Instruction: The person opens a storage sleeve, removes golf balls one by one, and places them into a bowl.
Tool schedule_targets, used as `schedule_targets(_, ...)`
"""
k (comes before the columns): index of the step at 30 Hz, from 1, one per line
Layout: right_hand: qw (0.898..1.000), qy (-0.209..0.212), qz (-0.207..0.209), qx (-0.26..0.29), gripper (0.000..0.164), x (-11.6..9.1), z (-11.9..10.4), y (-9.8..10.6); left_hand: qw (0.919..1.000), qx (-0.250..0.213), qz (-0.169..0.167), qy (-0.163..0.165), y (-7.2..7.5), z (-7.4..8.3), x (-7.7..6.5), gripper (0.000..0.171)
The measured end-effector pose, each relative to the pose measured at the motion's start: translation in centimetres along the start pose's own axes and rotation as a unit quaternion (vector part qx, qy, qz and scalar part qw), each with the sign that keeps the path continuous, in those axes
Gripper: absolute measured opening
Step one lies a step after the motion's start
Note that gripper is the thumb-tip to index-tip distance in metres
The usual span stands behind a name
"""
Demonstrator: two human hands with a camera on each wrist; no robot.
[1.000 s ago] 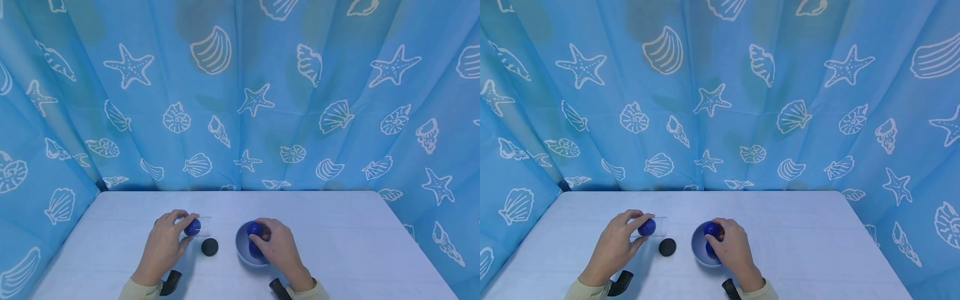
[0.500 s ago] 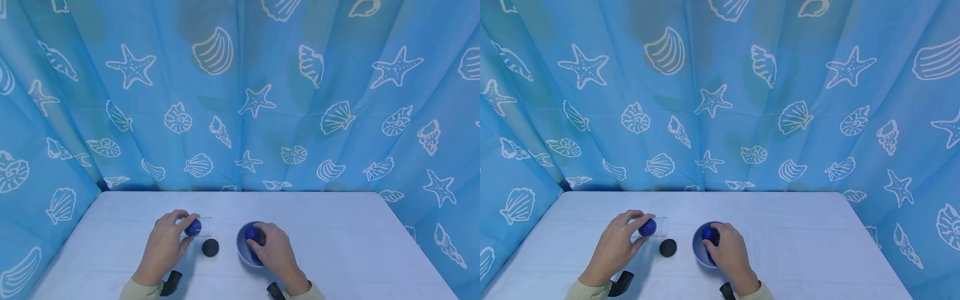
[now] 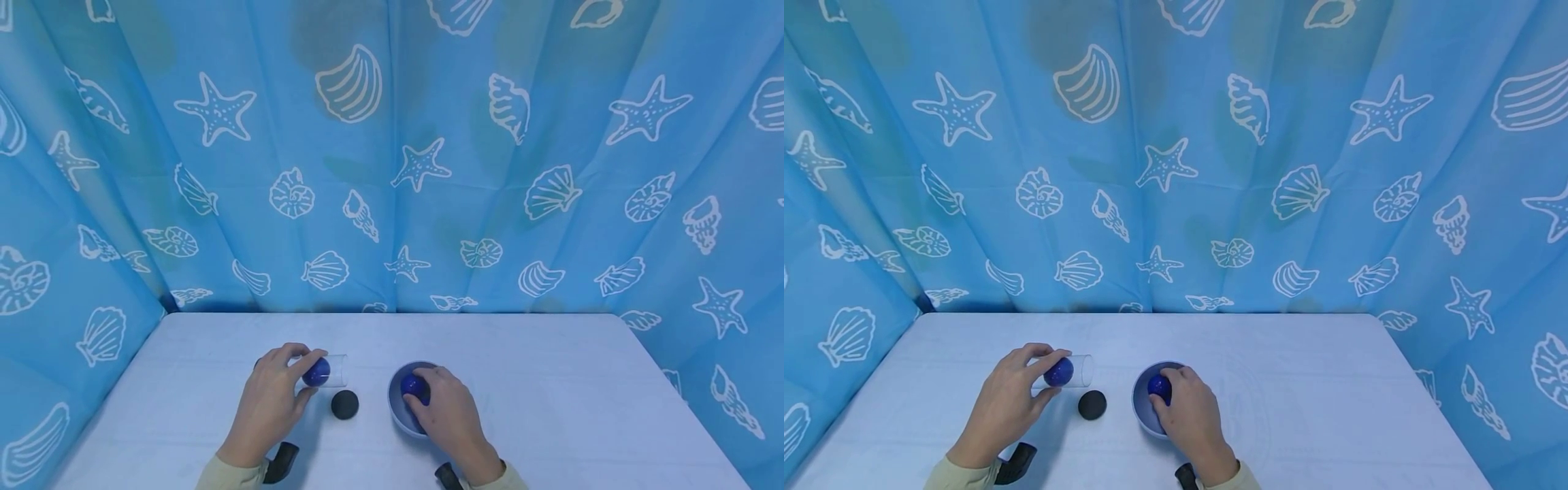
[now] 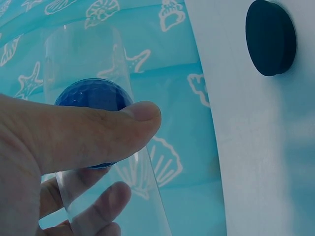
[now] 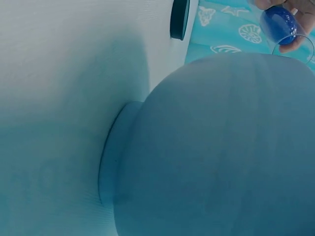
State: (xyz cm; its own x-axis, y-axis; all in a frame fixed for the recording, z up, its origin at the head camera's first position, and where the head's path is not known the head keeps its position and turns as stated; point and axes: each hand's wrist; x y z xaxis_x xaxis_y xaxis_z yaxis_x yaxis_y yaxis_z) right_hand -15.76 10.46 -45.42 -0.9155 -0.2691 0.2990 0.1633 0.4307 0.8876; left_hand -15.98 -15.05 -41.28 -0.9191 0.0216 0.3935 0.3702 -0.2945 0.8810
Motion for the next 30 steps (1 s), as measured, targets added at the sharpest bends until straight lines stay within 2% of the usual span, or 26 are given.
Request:
schedule_targets(8, 1.000, -0.008, -0.024, 0.001, 0.046, 0.11, -0.12, 0.25, 1.0000, -0.002, -0.002, 0.004, 0.03, 0.10, 0.04, 0.057)
schedule_targets(16, 1.000, -0.012, -0.020, 0.021, 0.046, 0.07, -0.11, 0.37, 0.9999, -0.004, -0.007, 0.012, 0.15, 0.21, 0.01, 0.058)
schedule_targets(25, 0.999, 0.003, 0.011, 0.040, 0.044, 0.11, -0.02, 0.22, 0.9999, -0.001, -0.007, 0.012, 0.15, 0.20, -0.03, 0.058)
schedule_targets(30, 0.998, 0.009, 0.047, 0.050, 0.037, 0.07, -0.04, 0.38, 0.9999, 0.005, -0.010, 0.012, 0.10, 0.23, -0.02, 0.058)
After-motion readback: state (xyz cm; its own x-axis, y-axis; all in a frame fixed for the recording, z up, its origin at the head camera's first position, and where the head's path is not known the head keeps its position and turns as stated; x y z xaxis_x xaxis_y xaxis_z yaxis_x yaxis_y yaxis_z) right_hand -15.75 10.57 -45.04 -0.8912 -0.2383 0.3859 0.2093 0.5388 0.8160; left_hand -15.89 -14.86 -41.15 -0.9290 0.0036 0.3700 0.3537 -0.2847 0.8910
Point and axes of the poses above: each hand's wrist, its own x-axis towards the middle knuckle, its own y-axis out of the back of the hand, z = x × y, and after that the axes turned 15 degrees about y, right-handed
